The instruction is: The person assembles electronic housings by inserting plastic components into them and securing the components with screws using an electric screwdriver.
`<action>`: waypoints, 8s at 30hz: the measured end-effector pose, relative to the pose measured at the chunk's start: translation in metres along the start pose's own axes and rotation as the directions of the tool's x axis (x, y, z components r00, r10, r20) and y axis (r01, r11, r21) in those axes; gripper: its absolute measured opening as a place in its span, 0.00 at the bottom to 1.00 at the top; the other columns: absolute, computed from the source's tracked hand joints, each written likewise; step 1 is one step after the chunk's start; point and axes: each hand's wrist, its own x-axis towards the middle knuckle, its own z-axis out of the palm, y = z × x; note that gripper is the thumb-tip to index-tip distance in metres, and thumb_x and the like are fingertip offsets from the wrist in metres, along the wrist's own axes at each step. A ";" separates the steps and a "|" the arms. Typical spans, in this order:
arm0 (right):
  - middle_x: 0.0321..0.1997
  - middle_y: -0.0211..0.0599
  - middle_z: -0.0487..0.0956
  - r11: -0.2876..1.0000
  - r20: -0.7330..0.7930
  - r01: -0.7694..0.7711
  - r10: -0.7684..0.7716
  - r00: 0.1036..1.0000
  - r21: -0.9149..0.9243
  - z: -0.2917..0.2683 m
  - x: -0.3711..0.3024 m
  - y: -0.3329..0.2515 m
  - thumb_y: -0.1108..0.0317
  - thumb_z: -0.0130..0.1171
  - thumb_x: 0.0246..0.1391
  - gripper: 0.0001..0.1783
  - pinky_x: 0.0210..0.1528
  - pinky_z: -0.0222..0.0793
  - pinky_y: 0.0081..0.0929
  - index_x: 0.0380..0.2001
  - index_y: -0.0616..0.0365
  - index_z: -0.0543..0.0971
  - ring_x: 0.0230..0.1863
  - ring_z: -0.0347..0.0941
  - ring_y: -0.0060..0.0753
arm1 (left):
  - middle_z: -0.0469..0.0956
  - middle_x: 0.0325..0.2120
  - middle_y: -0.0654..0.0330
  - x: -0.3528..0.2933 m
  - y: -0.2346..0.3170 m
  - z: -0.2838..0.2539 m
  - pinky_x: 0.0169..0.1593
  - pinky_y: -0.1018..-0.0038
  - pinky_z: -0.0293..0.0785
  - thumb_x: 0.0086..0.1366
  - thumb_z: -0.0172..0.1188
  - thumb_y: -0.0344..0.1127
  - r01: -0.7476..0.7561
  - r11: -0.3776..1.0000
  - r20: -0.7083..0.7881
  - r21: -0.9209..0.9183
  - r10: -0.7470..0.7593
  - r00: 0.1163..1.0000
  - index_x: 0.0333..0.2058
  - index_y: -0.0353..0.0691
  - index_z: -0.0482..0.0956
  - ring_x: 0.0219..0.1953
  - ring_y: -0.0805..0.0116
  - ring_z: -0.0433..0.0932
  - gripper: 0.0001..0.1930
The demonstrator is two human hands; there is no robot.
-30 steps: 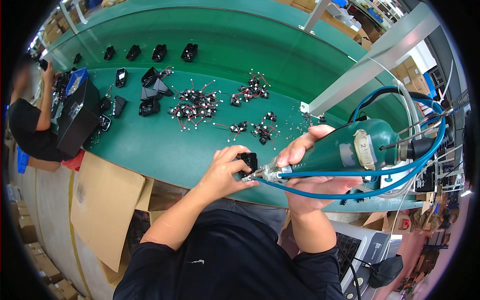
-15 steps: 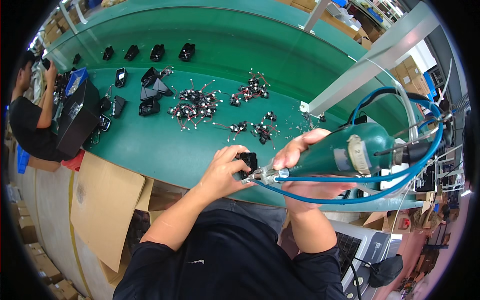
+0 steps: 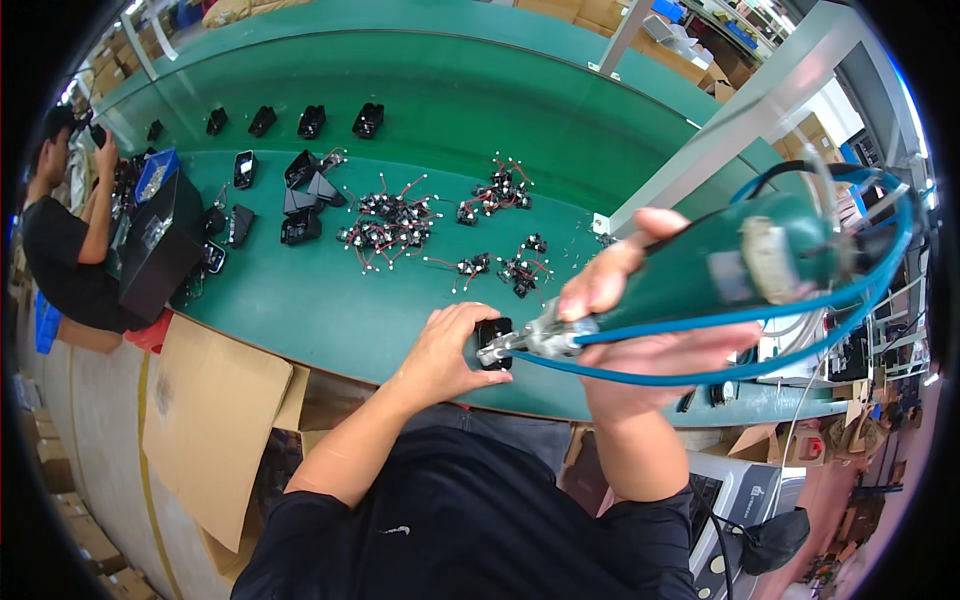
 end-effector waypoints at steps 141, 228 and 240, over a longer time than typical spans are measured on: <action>0.48 0.41 0.77 0.260 -0.020 -0.118 0.352 0.936 -0.958 -0.057 -0.105 0.078 0.78 0.70 0.52 0.23 0.35 0.75 0.31 0.53 0.62 0.79 0.31 0.75 0.33 | 0.63 0.64 0.55 -0.064 0.022 -0.071 0.55 0.63 0.79 0.56 0.71 0.16 0.367 0.204 0.191 -0.908 -0.577 0.794 0.71 0.46 0.55 0.55 0.60 0.76 0.48; 0.33 0.32 0.73 0.100 0.200 0.182 0.225 0.954 -0.978 -0.017 -0.094 0.076 0.74 0.72 0.41 0.12 0.37 0.70 0.39 0.31 0.53 0.82 0.36 0.72 0.41 | 0.80 0.52 0.54 -0.013 0.017 -0.033 0.52 0.59 0.79 0.39 0.79 0.24 -0.126 0.991 -0.041 0.043 0.128 0.991 0.57 0.38 0.74 0.51 0.49 0.79 0.41; 0.33 0.38 0.75 0.162 0.072 0.029 0.265 0.962 -0.986 -0.024 -0.086 0.051 0.74 0.73 0.46 0.14 0.36 0.72 0.38 0.39 0.55 0.84 0.34 0.75 0.46 | 0.79 0.56 0.52 -0.003 0.001 -0.015 0.57 0.60 0.77 0.42 0.81 0.27 -0.109 0.992 -0.022 -0.062 0.108 0.994 0.59 0.38 0.73 0.55 0.50 0.79 0.42</action>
